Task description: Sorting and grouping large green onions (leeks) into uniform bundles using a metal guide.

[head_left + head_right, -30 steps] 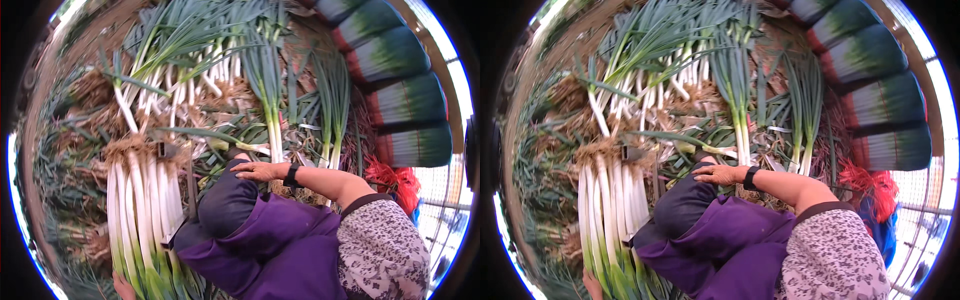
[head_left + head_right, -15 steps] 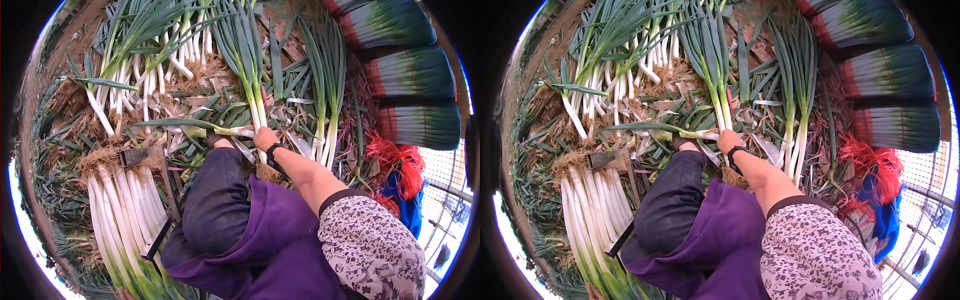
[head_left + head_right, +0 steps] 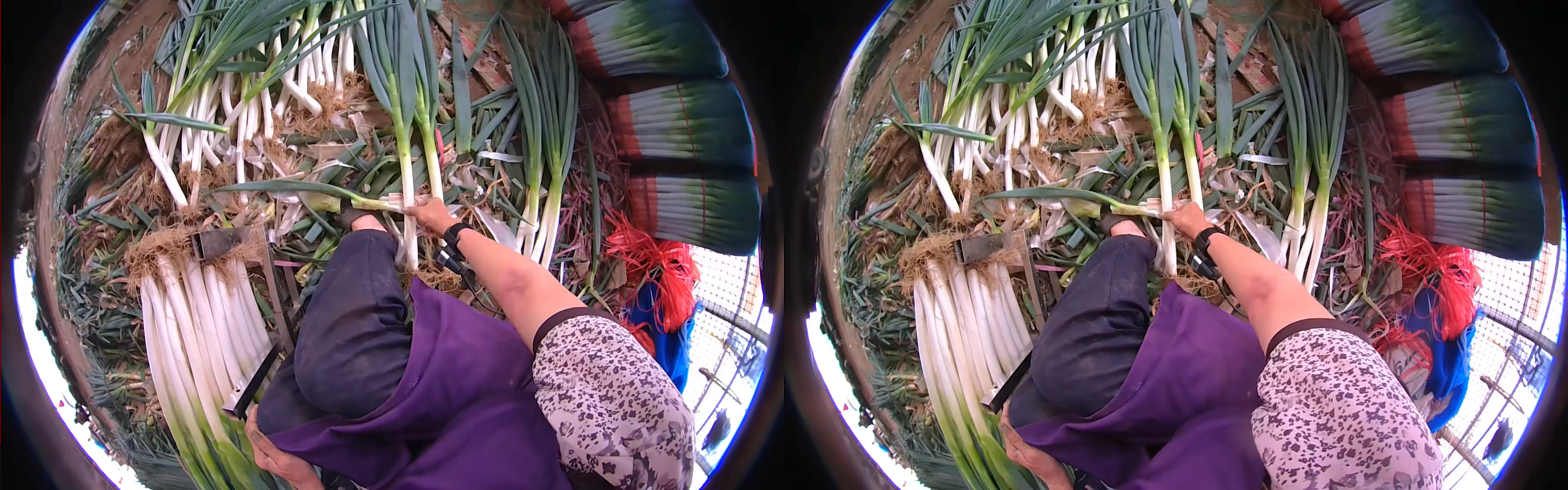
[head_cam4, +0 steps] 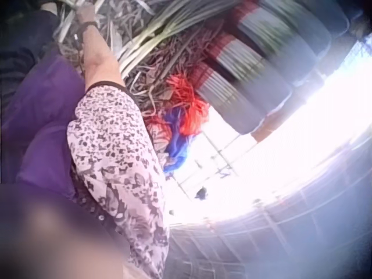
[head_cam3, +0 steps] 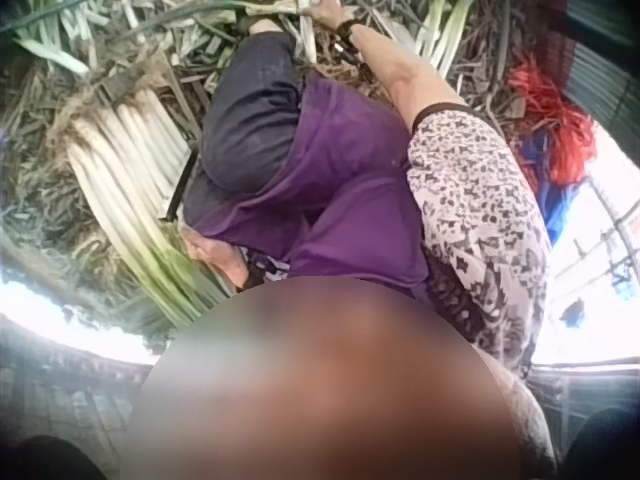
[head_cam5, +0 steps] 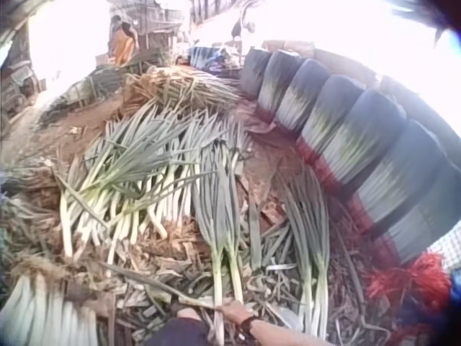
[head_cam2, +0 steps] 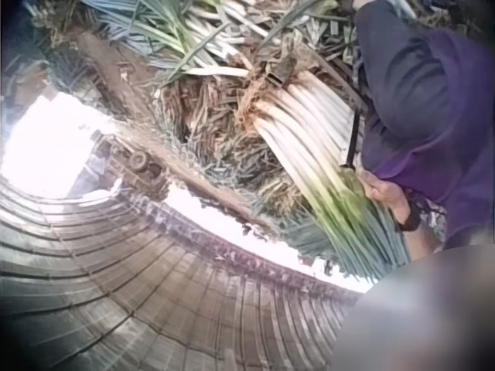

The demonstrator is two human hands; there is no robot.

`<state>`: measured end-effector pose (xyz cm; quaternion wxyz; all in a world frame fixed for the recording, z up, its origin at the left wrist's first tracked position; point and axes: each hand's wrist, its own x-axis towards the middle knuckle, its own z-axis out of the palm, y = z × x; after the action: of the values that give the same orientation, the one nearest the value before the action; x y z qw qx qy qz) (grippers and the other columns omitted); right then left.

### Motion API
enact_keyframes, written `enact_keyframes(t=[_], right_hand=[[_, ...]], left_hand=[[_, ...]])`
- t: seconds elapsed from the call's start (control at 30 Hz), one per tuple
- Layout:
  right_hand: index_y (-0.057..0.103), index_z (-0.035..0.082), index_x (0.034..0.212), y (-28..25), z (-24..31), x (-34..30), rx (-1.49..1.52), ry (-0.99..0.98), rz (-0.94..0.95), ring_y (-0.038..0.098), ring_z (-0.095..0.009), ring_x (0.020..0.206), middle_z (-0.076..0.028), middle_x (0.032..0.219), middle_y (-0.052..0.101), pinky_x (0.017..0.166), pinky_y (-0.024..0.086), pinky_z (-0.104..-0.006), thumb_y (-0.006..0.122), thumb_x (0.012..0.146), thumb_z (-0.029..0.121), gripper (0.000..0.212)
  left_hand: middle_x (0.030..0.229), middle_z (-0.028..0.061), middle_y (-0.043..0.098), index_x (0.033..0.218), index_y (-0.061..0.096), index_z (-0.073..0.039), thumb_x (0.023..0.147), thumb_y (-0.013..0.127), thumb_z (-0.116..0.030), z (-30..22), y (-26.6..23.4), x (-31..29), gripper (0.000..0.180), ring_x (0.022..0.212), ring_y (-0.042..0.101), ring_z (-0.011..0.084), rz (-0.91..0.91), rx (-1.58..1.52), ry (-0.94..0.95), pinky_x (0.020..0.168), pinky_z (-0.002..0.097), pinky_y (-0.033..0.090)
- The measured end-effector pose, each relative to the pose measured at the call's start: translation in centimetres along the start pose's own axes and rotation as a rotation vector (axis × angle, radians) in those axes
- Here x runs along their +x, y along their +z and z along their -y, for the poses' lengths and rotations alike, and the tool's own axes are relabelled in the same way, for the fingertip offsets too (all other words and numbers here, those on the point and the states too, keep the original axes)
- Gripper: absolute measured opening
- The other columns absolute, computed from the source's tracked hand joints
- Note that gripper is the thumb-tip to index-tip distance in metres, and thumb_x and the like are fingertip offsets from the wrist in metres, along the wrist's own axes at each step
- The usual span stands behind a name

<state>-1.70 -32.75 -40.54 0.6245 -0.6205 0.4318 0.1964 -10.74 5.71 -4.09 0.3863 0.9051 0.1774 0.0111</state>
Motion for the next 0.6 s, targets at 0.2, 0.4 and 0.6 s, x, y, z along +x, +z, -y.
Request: enact_keyframes(t=[0.2, 0.4, 0.6], right_hand=[[0.069, 0.002, 0.103, 0.7, -1.0, 0.9, -0.312, -0.249, -0.136, 0.068, -0.033, 0.084, -0.021, 0.090, 0.070, 0.079, 0.053, -0.0382, 0.069, 0.072, 0.028, 0.041], [0.059, -0.002, 0.101, -9.4, 3.2, -3.1, 0.136, -0.134, -0.007, 0.056, -0.017, 0.055, -0.008, 0.073, 0.060, 0.046, 0.045, -0.0299, 0.061, 0.076, 0.010, 0.028], [0.061, -0.005, 0.096, -18.2, 6.7, -18.8, -0.137, -0.410, -0.083, 0.056, -0.012, 0.053, -0.006, 0.068, 0.060, 0.048, 0.046, -0.0269, 0.064, 0.075, 0.012, 0.027]], left_hand=[[0.112, 0.0170, 0.060, 0.111, 0.058, 0.011, 0.105, 0.028, -0.031, 0.0, 1.0, 1.0, 0.052, 0.107, 0.055, 0.0274, 0.055, -0.028, 0.013, 0.098, 0.0363, 0.039], [0.100, 0.0152, 0.062, 0.103, 0.060, 0.010, 0.103, 0.038, -0.021, -0.7, 1.2, 3.1, 0.039, 0.096, 0.058, 0.0271, 0.096, 0.031, 0.160, 0.091, 0.0356, 0.043], [0.099, 0.0109, 0.067, 0.110, 0.063, 0.008, 0.097, 0.055, -0.009, -10.3, 2.7, 5.9, 0.023, 0.088, 0.062, 0.0177, 0.021, -0.096, 0.355, 0.080, 0.0293, 0.049]])
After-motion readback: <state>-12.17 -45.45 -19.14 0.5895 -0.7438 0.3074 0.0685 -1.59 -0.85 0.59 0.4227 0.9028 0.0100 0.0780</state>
